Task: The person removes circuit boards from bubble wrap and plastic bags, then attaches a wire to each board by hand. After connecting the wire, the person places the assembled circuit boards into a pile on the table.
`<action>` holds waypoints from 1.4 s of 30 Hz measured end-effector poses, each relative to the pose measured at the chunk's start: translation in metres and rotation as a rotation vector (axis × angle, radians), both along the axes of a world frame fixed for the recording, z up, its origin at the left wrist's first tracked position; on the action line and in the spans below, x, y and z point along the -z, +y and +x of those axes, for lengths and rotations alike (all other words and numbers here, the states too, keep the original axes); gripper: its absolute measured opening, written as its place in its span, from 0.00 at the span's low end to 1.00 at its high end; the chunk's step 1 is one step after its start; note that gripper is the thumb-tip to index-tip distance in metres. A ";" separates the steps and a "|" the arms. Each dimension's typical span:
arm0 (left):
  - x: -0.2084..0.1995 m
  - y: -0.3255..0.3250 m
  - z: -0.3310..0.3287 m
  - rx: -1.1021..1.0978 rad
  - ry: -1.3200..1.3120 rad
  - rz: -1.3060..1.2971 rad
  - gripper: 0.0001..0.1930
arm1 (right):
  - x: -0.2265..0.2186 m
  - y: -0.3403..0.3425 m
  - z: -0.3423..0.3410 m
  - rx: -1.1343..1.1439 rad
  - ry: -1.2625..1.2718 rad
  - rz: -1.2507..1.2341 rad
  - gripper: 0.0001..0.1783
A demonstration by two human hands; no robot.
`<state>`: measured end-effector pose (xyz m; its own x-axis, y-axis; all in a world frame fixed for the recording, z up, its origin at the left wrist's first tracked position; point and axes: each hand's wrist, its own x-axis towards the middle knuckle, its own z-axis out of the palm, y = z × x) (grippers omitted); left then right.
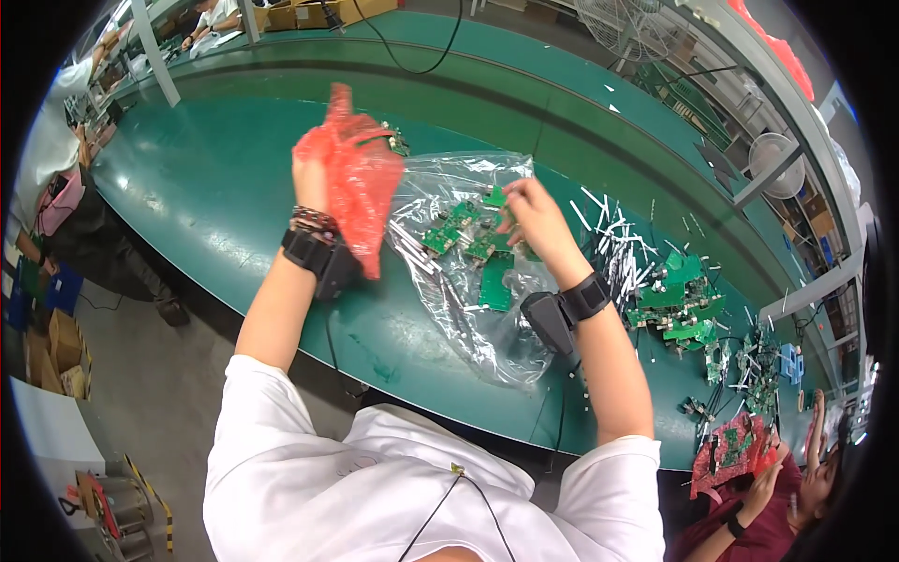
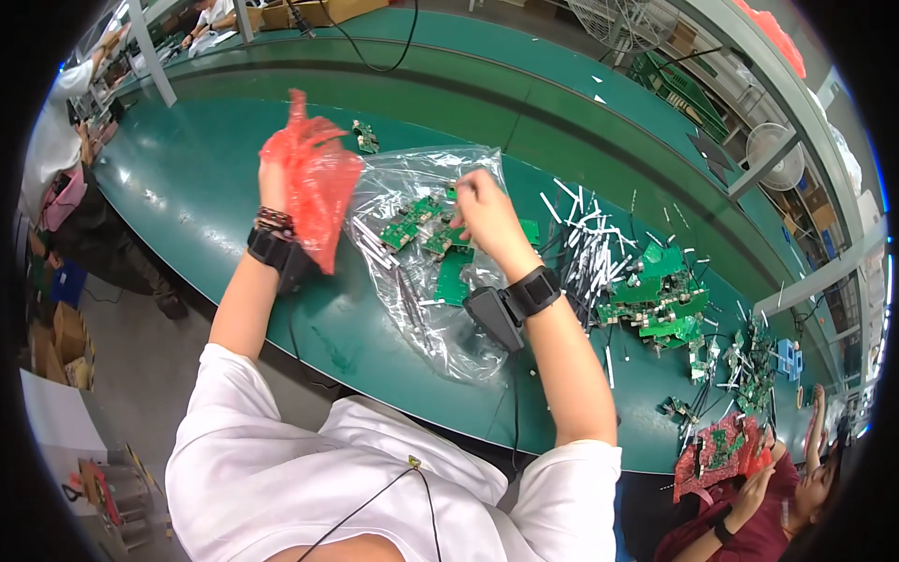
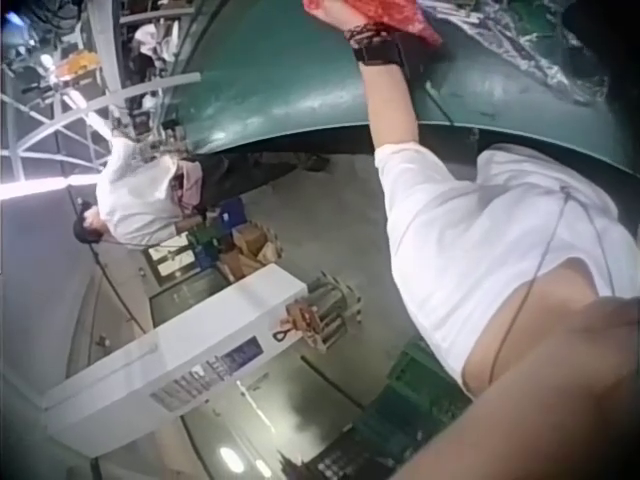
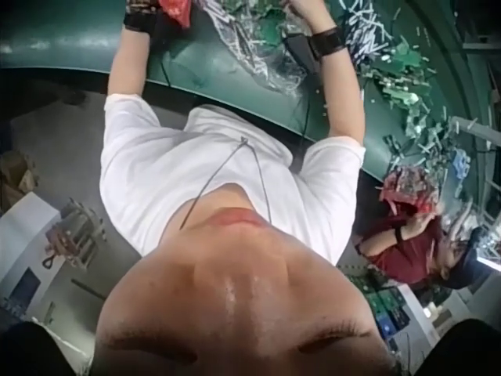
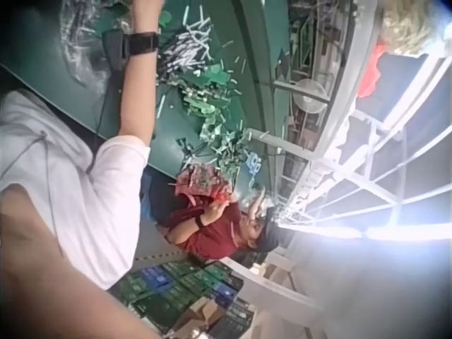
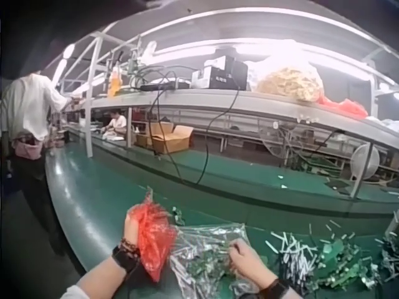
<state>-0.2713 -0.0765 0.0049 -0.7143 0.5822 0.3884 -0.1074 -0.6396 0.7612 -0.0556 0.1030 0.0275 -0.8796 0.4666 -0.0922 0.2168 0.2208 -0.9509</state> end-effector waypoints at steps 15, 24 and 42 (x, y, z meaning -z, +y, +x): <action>0.056 -0.033 -0.071 0.035 -0.465 0.124 0.16 | 0.052 -0.026 -0.228 -0.091 -0.136 1.170 0.18; 0.084 -0.026 -0.096 0.109 -0.575 0.148 0.17 | 0.002 -0.017 -0.167 0.000 0.361 1.027 0.17; -0.028 0.004 0.181 0.150 1.248 -0.132 0.26 | -0.016 -0.092 0.112 -0.466 0.631 -0.926 0.45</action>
<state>-0.0901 -0.0721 0.0326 0.1719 0.7114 0.6815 0.6637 -0.5948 0.4536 0.0567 0.0113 0.0434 -0.9561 0.0780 0.2825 -0.2610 -0.6649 -0.6999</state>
